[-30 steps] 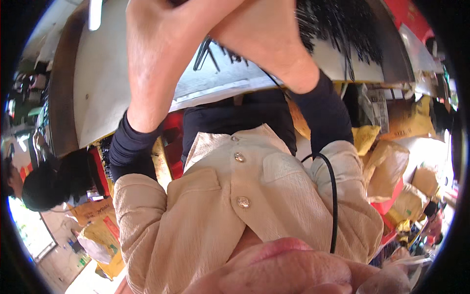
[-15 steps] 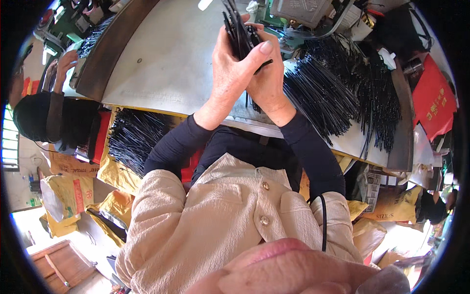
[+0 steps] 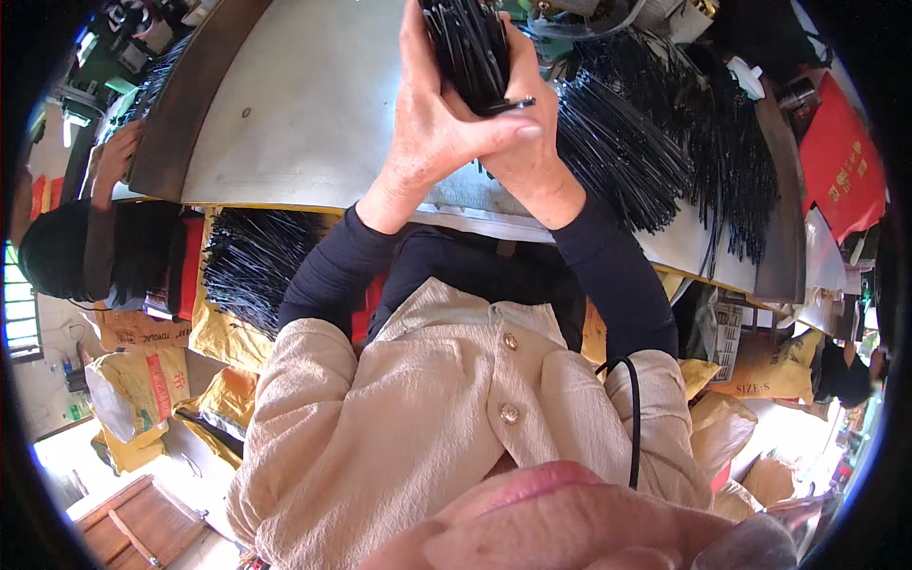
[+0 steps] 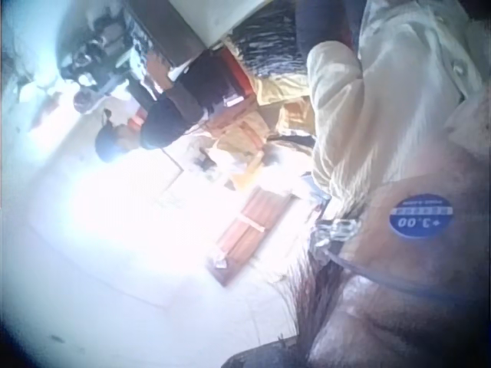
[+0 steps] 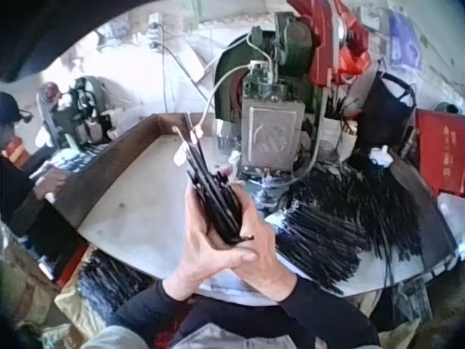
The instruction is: The person connects plastic strips together by hand, then gathers the assembled strips and organizes them into a bundle.
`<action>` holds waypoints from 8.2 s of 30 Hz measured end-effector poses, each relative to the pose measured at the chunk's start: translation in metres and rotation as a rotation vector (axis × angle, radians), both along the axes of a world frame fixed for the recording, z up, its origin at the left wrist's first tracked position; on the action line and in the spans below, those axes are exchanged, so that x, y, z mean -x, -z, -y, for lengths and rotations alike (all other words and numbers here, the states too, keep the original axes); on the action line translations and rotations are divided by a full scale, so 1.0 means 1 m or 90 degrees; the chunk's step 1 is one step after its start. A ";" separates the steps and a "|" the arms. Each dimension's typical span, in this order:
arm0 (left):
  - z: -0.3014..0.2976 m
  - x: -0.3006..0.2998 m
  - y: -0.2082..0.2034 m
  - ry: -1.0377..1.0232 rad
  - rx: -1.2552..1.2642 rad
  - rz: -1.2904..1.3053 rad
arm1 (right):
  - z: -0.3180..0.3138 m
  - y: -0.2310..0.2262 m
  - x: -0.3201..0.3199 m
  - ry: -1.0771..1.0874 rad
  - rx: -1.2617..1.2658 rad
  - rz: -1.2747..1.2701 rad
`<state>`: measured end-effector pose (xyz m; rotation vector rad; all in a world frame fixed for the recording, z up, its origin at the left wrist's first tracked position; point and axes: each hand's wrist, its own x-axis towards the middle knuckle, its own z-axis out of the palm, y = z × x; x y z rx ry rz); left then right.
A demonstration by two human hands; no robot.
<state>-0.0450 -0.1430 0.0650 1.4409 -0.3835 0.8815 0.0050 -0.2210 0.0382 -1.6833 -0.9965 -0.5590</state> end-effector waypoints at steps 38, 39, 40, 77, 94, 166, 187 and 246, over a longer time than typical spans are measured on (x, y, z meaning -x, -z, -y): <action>-0.001 -0.012 0.026 -0.103 0.206 -0.100 | 0.004 0.020 -0.002 -0.040 0.125 -0.080; 0.000 -0.003 0.022 -0.111 0.220 -0.098 | 0.003 0.014 0.001 -0.060 0.157 -0.076; -0.001 0.002 0.020 -0.109 0.230 -0.111 | 0.001 0.010 0.003 -0.066 0.191 -0.090; -0.103 0.020 -0.020 -0.061 0.276 0.026 | 0.038 -0.044 0.023 -0.087 0.396 -0.005; -0.070 0.049 0.036 0.024 -0.433 -0.631 | 0.163 -0.058 -0.130 0.245 0.695 0.075; -0.015 0.042 0.050 0.160 0.116 -0.421 | 0.058 0.005 0.015 -0.278 0.298 -0.615; -0.290 0.407 0.244 -0.715 0.193 -1.099 | 0.180 -0.036 -0.188 0.297 0.514 -0.041; -0.315 0.362 0.301 -0.655 -0.246 -1.130 | 0.138 -0.013 -0.103 0.121 0.521 -0.004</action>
